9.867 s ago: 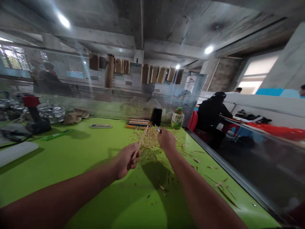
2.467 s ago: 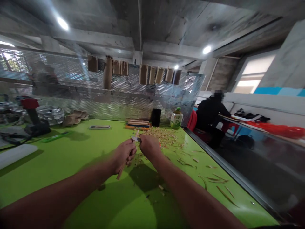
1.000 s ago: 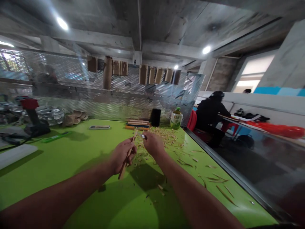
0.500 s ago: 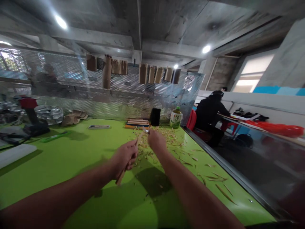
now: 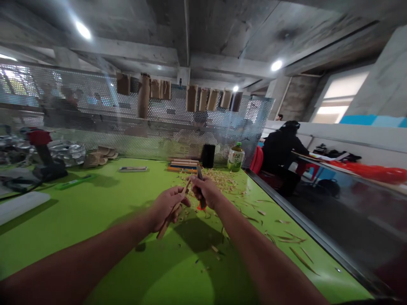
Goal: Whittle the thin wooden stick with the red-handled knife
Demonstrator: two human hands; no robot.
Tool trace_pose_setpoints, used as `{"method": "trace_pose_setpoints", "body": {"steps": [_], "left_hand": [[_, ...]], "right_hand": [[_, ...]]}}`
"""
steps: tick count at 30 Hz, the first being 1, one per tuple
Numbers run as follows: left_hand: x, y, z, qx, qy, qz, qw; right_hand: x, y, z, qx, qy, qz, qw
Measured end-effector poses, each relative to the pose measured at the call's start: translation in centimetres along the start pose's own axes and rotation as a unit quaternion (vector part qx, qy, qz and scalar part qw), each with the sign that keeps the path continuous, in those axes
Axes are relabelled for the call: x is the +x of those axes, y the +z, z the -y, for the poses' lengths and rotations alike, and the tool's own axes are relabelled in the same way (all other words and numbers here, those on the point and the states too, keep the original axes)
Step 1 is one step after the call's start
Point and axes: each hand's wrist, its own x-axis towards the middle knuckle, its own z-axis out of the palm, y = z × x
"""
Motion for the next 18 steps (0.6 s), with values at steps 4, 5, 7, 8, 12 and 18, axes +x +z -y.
{"method": "trace_pose_setpoints", "body": {"steps": [4, 5, 7, 8, 12, 18], "left_hand": [[-0.1, 0.3, 0.1, 0.002, -0.01, 0.021, 1.0], [-0.2, 0.4, 0.1, 0.008, -0.017, 0.023, 1.0], [-0.3, 0.4, 0.0, 0.024, -0.029, 0.021, 0.999], [-0.3, 0.3, 0.0, 0.029, -0.032, 0.018, 0.999], [-0.4, 0.0, -0.3, 0.01, -0.024, 0.013, 1.0], [-0.2, -0.1, -0.4, -0.008, -0.009, -0.004, 1.0]], "right_hand": [[-0.2, 0.1, 0.4, 0.048, 0.011, 0.016, 0.999], [-0.1, 0.0, 0.4, 0.058, 0.007, 0.004, 0.998], [0.2, -0.5, 0.5, 0.063, -0.004, -0.029, 0.998], [0.3, -0.7, 0.5, 0.051, -0.011, -0.049, 0.997], [0.2, -1.1, 0.5, -0.223, -0.059, -0.144, 0.962], [-1.5, 1.2, 1.3, -0.636, -0.072, -0.114, 0.76]]}}
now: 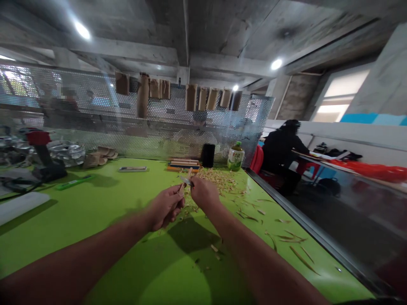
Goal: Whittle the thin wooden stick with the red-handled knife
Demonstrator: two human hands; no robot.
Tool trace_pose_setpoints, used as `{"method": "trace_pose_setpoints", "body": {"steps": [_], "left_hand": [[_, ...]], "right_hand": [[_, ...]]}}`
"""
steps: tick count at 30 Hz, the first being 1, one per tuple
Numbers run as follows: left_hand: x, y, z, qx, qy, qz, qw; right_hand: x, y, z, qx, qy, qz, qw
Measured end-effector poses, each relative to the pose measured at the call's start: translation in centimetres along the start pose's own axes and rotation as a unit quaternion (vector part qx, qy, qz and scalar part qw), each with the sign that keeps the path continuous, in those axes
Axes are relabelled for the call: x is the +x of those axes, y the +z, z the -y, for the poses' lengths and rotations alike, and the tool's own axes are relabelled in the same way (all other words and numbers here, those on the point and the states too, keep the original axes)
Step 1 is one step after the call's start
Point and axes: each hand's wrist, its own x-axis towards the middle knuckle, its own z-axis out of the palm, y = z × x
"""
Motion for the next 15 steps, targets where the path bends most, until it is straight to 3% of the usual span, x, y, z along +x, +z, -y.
{"method": "trace_pose_setpoints", "body": {"steps": [7, 11, 15], "left_hand": [[0.2, 0.3, -0.4, 0.056, 0.012, -0.117, 0.992], [-0.5, 0.6, -1.2, 0.054, -0.011, -0.11, 0.992], [-1.1, 0.8, -1.0, 0.03, -0.03, -0.063, 0.997]], "right_hand": [[-0.9, -0.3, 2.1, -0.072, -0.062, 0.044, 0.995], [-0.1, -0.2, 1.5, -0.088, -0.044, 0.022, 0.995], [1.6, -0.3, -1.8, -0.079, 0.037, -0.016, 0.996]]}}
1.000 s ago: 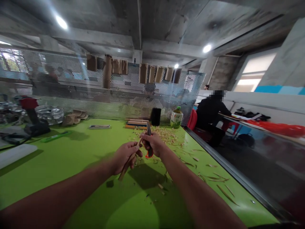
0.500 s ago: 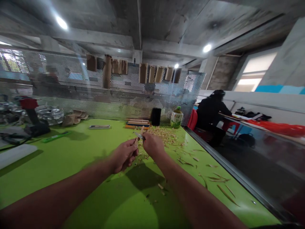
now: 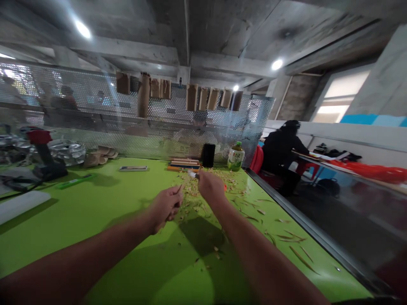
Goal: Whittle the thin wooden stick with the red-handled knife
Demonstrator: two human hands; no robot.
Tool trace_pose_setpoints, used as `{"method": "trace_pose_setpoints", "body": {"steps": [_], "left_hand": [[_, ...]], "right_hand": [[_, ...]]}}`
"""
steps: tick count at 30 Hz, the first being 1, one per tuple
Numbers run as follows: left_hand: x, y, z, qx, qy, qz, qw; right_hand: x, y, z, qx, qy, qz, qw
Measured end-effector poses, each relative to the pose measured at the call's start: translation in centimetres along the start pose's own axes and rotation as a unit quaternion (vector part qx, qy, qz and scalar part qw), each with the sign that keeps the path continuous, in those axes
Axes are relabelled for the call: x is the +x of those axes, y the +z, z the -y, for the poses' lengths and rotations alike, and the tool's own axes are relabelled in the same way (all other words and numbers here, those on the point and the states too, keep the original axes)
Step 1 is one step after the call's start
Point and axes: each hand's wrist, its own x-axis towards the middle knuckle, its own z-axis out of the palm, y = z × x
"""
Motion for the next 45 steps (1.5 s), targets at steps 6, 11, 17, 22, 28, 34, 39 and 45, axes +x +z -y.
{"method": "trace_pose_setpoints", "body": {"steps": [6, 11, 17, 22, 28, 34, 39, 45], "left_hand": [[0.1, 0.1, 0.7, -0.016, -0.002, 0.03, 0.999], [0.8, -0.2, 0.6, -0.017, 0.001, -0.02, 1.0], [0.9, 0.0, 0.6, -0.055, 0.002, -0.027, 0.998], [0.9, 0.5, 0.0, -0.057, -0.012, -0.019, 0.998], [-0.5, 0.9, 0.3, -0.04, -0.043, -0.003, 0.998], [-0.7, 1.0, 1.1, -0.083, -0.029, 0.07, 0.994], [0.7, -0.3, 0.5, -0.082, -0.022, 0.022, 0.996], [1.6, -0.5, 1.0, -0.118, 0.009, 0.001, 0.993]], "right_hand": [[0.9, 0.5, -3.8, 0.015, 0.099, 0.003, 0.995], [-0.8, 0.5, 0.3, 0.043, -0.021, 0.006, 0.999], [-2.0, 0.7, 3.2, 0.02, -0.092, 0.049, 0.994], [-1.8, 0.6, 3.1, 0.009, -0.093, 0.039, 0.995], [0.3, 1.0, 0.2, 0.026, 0.006, 0.024, 0.999], [1.9, 1.3, -5.3, 0.023, 0.14, 0.054, 0.989], [0.0, 1.1, -0.8, 0.063, 0.035, 0.002, 0.997], [-2.2, 0.7, 3.9, 0.045, -0.075, 0.064, 0.994]]}}
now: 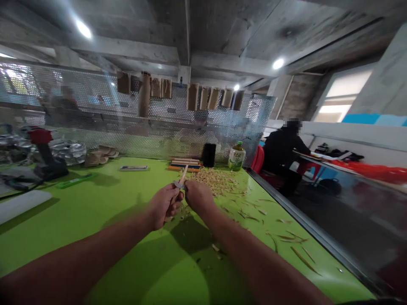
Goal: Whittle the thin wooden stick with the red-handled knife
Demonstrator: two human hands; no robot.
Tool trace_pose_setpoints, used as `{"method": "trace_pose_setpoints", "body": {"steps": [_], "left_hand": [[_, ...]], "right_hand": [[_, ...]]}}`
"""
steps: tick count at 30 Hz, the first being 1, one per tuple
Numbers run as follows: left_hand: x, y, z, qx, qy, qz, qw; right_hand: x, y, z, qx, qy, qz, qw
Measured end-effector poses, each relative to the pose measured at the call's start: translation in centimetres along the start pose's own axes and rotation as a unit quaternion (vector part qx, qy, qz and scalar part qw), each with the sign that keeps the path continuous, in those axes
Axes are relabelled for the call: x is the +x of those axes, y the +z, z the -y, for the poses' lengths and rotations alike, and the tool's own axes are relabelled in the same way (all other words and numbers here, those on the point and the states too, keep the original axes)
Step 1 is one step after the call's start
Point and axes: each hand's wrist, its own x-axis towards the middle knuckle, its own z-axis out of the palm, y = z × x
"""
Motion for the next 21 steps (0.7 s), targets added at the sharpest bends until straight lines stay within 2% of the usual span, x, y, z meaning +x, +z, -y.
{"method": "trace_pose_setpoints", "body": {"steps": [4, 7, 11, 14, 16, 18, 21], "left_hand": [[-0.4, 0.5, -0.1, 0.038, 0.008, -0.011, 0.999], [-1.1, 0.8, -0.2, 0.058, -0.009, 0.005, 0.998], [-2.0, 1.2, 0.1, 0.061, -0.027, 0.043, 0.997], [-2.4, 1.5, 0.3, 0.046, -0.012, 0.104, 0.993], [-2.4, 1.5, 0.2, 0.037, -0.004, 0.11, 0.993], [-2.1, 1.4, 0.1, 0.036, 0.01, 0.084, 0.996], [-1.4, 0.7, -0.1, 0.039, 0.012, 0.03, 0.999]], "right_hand": [[0.1, -0.1, -0.2, -0.024, -0.006, -0.016, 1.0], [0.8, -0.1, -1.4, -0.022, 0.024, -0.03, 0.999], [2.2, 0.0, -4.9, 0.004, 0.112, -0.055, 0.992], [3.0, -0.1, -8.0, 0.022, 0.198, -0.042, 0.979], [3.1, -0.2, -9.3, 0.022, 0.218, -0.039, 0.975], [2.8, -0.3, -9.2, 0.022, 0.21, -0.054, 0.976], [1.9, -0.1, -6.7, 0.032, 0.134, -0.078, 0.987]]}}
